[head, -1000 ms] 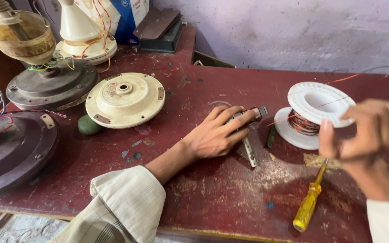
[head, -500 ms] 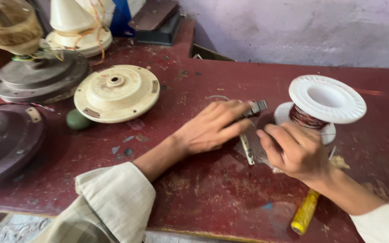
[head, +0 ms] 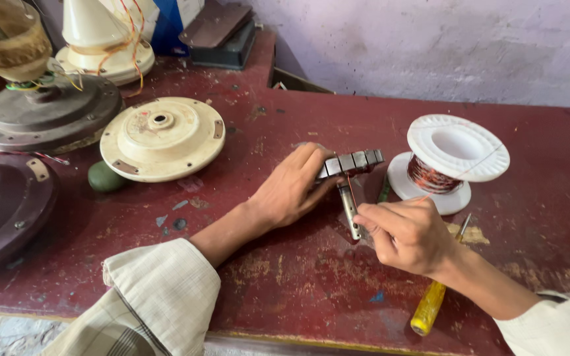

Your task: The person winds copper wire by hand around a small cylindrical motor armature held in the left hand. They repeatedly pull wire from a white spool, wrap it around the armature slots, and use a small green tool to press the wire into place. The process continues with multiple wraps and adjustments.

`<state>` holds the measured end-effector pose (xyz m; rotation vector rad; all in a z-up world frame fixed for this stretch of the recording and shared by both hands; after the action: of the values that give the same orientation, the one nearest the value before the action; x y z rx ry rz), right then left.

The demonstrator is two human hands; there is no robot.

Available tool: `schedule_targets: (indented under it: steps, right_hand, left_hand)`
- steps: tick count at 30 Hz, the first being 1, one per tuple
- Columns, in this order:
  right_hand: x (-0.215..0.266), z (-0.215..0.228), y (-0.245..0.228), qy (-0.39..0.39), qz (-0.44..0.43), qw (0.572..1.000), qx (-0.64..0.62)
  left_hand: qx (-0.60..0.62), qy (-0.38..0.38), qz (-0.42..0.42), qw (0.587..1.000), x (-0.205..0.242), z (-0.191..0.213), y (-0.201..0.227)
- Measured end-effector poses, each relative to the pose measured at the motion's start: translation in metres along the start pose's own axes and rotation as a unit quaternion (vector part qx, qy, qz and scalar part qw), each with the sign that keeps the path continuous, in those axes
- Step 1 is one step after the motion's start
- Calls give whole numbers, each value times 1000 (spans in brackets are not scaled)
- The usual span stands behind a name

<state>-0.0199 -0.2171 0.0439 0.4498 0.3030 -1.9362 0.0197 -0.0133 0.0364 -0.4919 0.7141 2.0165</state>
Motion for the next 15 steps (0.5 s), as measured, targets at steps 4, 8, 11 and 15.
schedule_targets:
  steps: [4, 8, 11, 15]
  right_hand:
    - [5, 1, 2, 12, -20, 999, -26]
    - [3, 2, -4, 33, -10, 999, -37]
    - [7, 5, -5, 42, -12, 998, -54]
    - [8, 3, 0, 60, -33, 997, -42]
  left_hand:
    - [-22, 9, -5, 1000, 0, -1, 3]
    - [-49, 6, 38, 998, 0, 5, 4]
    - [-73, 36, 28, 996, -1, 4, 11]
    - [-93, 31, 21, 995, 1, 2, 12]
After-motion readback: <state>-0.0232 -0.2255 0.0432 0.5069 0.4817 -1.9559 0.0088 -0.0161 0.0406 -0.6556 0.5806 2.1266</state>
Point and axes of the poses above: each hand's wrist, its own x-axis away from the middle knuckle, its own z-axis out of the back of the hand, y = z × x, the point moved 4 cm from there along -x, towards the middle knuckle, and after that the axes turned 15 degrees about -y, right-handed, at the moved point
